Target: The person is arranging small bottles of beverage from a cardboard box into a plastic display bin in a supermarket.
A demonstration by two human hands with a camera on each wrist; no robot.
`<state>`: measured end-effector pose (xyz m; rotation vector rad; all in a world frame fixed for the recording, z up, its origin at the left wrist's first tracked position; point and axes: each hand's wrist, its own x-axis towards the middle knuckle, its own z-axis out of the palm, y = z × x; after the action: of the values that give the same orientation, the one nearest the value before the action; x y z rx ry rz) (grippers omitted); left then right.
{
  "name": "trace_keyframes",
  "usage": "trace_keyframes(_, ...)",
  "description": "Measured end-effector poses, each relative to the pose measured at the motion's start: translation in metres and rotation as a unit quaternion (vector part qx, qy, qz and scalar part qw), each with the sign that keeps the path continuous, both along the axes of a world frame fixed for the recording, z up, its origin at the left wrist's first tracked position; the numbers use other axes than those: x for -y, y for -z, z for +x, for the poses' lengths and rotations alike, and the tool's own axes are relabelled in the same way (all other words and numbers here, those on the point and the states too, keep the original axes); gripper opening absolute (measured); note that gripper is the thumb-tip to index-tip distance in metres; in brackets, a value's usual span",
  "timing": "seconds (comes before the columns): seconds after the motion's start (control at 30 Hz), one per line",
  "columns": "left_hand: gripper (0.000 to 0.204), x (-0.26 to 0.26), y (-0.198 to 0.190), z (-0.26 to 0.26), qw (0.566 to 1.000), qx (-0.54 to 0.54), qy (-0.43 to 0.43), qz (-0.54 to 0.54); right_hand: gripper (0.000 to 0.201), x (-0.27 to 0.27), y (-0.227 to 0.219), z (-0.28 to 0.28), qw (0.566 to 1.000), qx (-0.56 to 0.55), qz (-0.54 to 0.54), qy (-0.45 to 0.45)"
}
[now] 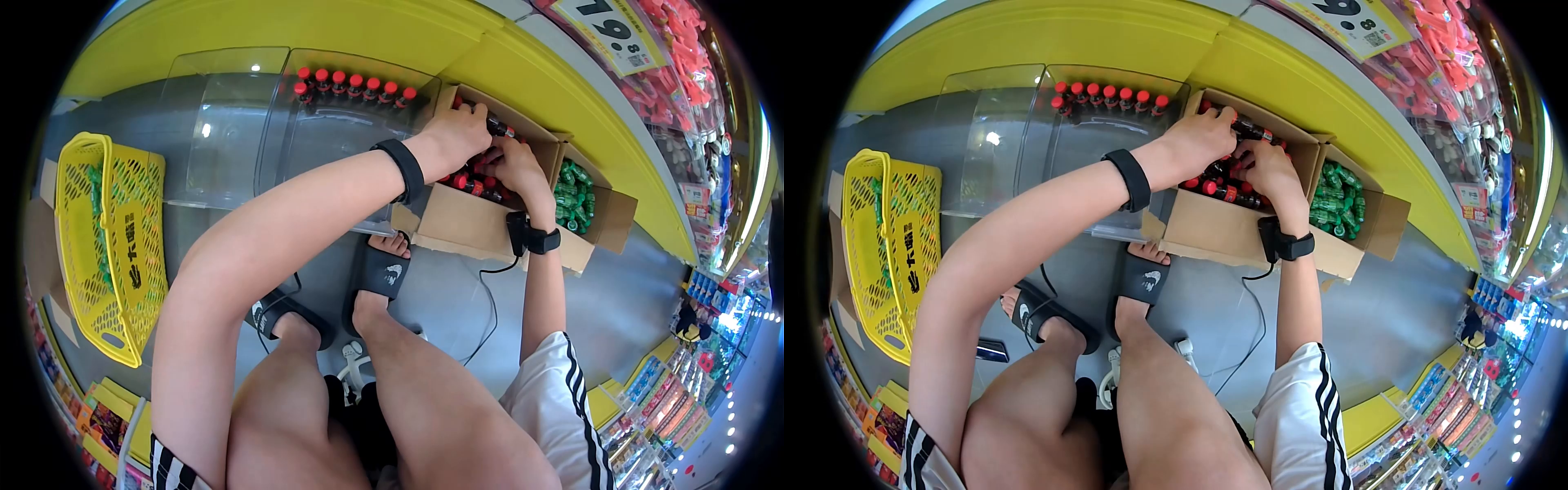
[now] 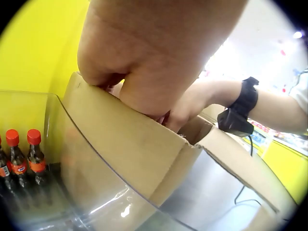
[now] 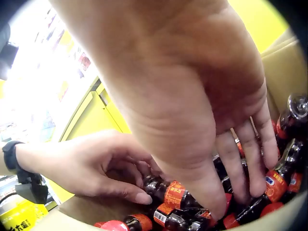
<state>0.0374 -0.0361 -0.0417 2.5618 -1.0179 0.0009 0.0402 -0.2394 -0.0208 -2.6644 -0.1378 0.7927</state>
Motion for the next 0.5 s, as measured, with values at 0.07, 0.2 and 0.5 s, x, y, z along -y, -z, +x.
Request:
trace_keyframes(0.07,0.014,-0.002,-0.001,0.000,1.000,-0.001,-0.002,-0.017,0.033,0.005,0.003,0.001,1.000,-0.010,0.013,-0.001)
trace_keyframes(0.2,0.016,-0.005,0.007,-0.001,0.996,0.023,0.009,-0.080,0.029,0.010,0.009,-0.002,0.999,0.012,0.034,-0.039)
trace_keyframes(0.5,0.033,-0.038,-0.022,-0.020,0.976,0.017,-0.031,-0.216,0.029,-0.003,-0.045,-0.014,0.989,0.111,0.086,-0.042)
